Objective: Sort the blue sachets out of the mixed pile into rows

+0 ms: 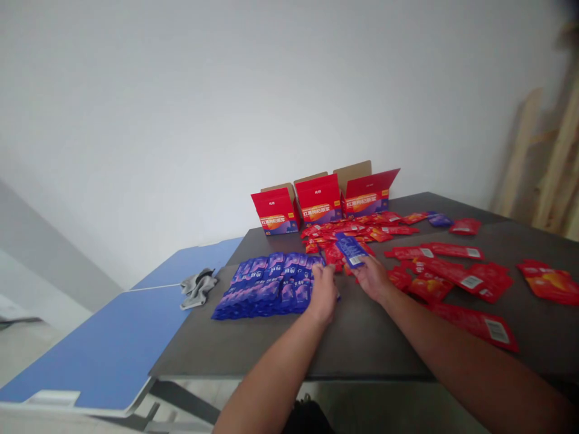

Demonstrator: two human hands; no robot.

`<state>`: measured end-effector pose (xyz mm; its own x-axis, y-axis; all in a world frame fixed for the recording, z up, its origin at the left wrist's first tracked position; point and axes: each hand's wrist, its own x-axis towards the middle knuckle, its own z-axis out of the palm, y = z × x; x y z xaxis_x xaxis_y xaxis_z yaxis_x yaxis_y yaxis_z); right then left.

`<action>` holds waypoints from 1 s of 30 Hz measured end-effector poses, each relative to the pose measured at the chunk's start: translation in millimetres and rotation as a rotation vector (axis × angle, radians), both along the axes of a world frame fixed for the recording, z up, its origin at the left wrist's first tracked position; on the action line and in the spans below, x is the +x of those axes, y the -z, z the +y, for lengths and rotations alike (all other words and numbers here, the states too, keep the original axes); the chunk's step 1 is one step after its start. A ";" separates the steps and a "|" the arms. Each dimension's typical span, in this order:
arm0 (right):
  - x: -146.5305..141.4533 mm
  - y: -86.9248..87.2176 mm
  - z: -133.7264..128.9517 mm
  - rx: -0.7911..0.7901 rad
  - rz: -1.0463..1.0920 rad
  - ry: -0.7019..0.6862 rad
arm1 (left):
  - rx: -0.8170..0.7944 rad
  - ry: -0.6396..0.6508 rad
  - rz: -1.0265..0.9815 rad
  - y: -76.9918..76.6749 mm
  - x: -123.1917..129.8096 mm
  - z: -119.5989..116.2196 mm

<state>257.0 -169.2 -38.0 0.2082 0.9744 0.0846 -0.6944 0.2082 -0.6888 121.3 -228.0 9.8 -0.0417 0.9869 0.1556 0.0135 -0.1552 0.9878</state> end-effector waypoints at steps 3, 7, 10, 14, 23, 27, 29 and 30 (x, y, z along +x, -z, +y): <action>0.3 0.6 0.7 -0.016 0.002 -0.010 | -0.002 0.007 0.110 -23.0 -33.3 3.5; -0.4 -0.5 0.9 -0.012 -0.009 -0.018 | 0.024 -0.102 0.412 -52.9 -95.5 20.6; -2.2 -2.4 -0.2 -0.023 -0.030 -0.011 | -0.013 -0.331 0.813 -64.0 -146.4 43.1; -4.6 -3.1 -1.6 -0.026 -0.050 -0.020 | -0.193 -0.297 1.286 -56.0 -192.1 70.1; -6.1 4.7 1.9 0.009 -0.065 -0.006 | -0.394 -0.111 1.525 -34.7 -205.0 80.5; -6.3 4.9 2.0 0.008 -0.074 -0.005 | -0.400 -0.067 1.550 -36.8 -203.2 78.9; -6.5 3.6 1.2 0.009 -0.084 -0.014 | -0.402 -0.072 1.561 -42.2 -202.0 77.5; -6.6 2.9 0.7 0.011 -0.088 -0.021 | -0.399 -0.081 1.565 -46.4 -201.2 76.6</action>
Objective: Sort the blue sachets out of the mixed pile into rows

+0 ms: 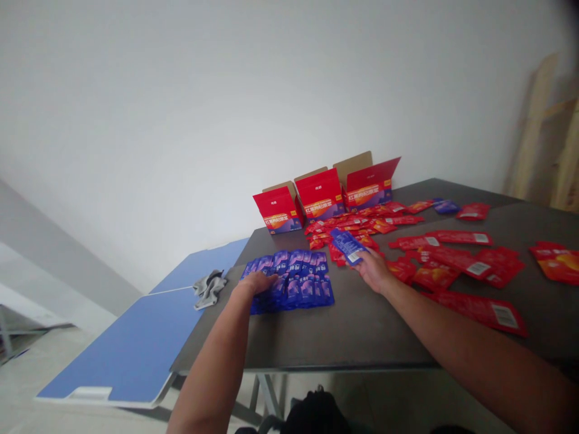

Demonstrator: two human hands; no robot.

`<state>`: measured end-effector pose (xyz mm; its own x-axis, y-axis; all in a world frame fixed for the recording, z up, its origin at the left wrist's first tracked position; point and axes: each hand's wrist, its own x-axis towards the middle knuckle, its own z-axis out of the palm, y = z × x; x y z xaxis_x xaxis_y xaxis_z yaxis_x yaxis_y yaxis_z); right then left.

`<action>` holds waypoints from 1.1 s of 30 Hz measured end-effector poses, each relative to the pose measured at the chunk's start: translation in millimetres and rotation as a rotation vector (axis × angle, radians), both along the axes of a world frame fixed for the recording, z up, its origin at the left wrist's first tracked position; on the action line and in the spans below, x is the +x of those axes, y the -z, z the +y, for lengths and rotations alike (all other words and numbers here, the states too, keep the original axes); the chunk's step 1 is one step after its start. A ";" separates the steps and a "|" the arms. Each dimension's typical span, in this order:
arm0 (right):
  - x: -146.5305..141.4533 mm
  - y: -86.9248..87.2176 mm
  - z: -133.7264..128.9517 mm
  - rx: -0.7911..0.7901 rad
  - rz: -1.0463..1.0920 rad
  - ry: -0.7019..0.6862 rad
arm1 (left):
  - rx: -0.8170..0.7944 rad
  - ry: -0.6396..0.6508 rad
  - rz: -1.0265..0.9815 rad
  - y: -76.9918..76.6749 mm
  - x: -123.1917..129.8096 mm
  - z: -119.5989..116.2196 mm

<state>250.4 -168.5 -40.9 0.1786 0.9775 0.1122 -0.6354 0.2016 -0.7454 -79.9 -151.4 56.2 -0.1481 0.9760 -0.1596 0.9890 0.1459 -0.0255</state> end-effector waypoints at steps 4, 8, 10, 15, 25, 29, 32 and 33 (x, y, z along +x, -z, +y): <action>-0.5 -2.2 -2.3 -0.002 0.006 -0.008 | 0.127 0.032 0.013 -22.9 10.9 -6.2; -1.1 -3.5 -5.4 -0.002 -0.028 -0.043 | 0.325 0.324 -0.065 -37.0 45.5 -19.6; -1.3 -4.3 -7.2 -0.006 -0.073 -0.059 | 0.376 0.581 -0.134 -35.9 68.7 -27.4; -2.6 -6.2 -11.7 -0.002 -0.155 -0.091 | 0.367 0.942 -0.196 -18.4 117.5 -37.6; -5.8 -1.7 -14.5 -0.048 -0.098 -0.334 | 0.210 0.862 -0.176 11.4 157.1 -45.2; -4.8 0.4 -14.5 -0.048 -0.054 -0.453 | 0.180 0.708 -0.290 13.6 154.8 -44.4; -4.9 1.8 -13.7 0.036 -0.099 -0.402 | 0.219 0.678 -0.460 11.8 153.4 -39.6; -5.0 2.0 -13.2 0.055 -0.137 -0.366 | 0.215 0.674 -0.507 11.4 153.5 -38.2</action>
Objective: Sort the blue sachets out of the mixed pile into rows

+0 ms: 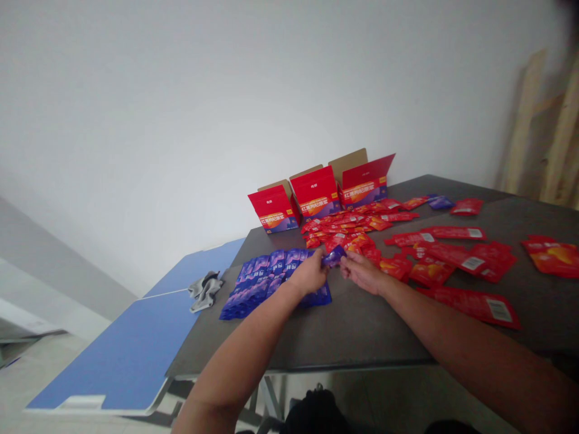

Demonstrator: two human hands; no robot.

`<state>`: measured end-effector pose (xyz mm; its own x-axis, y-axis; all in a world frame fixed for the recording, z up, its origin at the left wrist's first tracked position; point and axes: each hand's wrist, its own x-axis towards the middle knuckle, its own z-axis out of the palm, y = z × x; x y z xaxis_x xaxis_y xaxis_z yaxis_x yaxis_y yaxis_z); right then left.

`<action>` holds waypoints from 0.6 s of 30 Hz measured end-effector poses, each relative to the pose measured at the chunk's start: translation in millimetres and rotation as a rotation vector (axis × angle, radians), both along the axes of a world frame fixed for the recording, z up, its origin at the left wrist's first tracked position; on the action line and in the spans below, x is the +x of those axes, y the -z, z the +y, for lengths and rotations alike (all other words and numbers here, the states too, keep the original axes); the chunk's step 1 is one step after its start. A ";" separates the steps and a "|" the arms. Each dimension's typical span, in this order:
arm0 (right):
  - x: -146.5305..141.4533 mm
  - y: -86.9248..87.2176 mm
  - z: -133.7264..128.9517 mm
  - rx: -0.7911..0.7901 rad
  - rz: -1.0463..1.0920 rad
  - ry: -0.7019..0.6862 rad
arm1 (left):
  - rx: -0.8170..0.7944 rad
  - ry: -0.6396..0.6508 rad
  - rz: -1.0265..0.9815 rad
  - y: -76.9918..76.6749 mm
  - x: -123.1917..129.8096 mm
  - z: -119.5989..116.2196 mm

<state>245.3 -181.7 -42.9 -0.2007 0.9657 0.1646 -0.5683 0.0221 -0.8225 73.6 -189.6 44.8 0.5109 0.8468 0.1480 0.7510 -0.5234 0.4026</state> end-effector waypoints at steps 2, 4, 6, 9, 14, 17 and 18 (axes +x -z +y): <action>-0.3 -0.1 1.2 0.015 -0.050 0.051 | -0.018 0.004 -0.053 0.3 1.1 1.0; -0.4 -1.1 2.1 -0.004 -0.035 0.071 | 0.047 0.002 -0.070 1.9 3.5 -1.5; -0.5 -2.3 2.2 -0.026 0.024 0.080 | 0.183 0.010 -0.023 4.3 7.0 -7.3; -1.4 -3.4 1.1 -0.044 0.075 0.083 | 0.337 0.027 0.136 8.1 12.8 -17.4; -1.9 -2.8 0.6 -0.066 0.066 0.044 | 0.308 -0.017 0.222 5.7 5.8 -8.1; -0.5 -3.9 0.4 -0.079 0.051 0.047 | 0.294 -0.239 0.218 -4.2 -18.7 22.3; -0.2 -4.7 0.0 -0.083 0.046 0.050 | 0.284 -0.366 0.242 -7.5 -29.1 34.6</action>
<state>245.1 -181.7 -38.2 -0.1462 0.9850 0.0920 -0.6055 -0.0156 -0.7957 44.5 -155.0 52.3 0.2366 0.9200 0.3125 0.9593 -0.2722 0.0750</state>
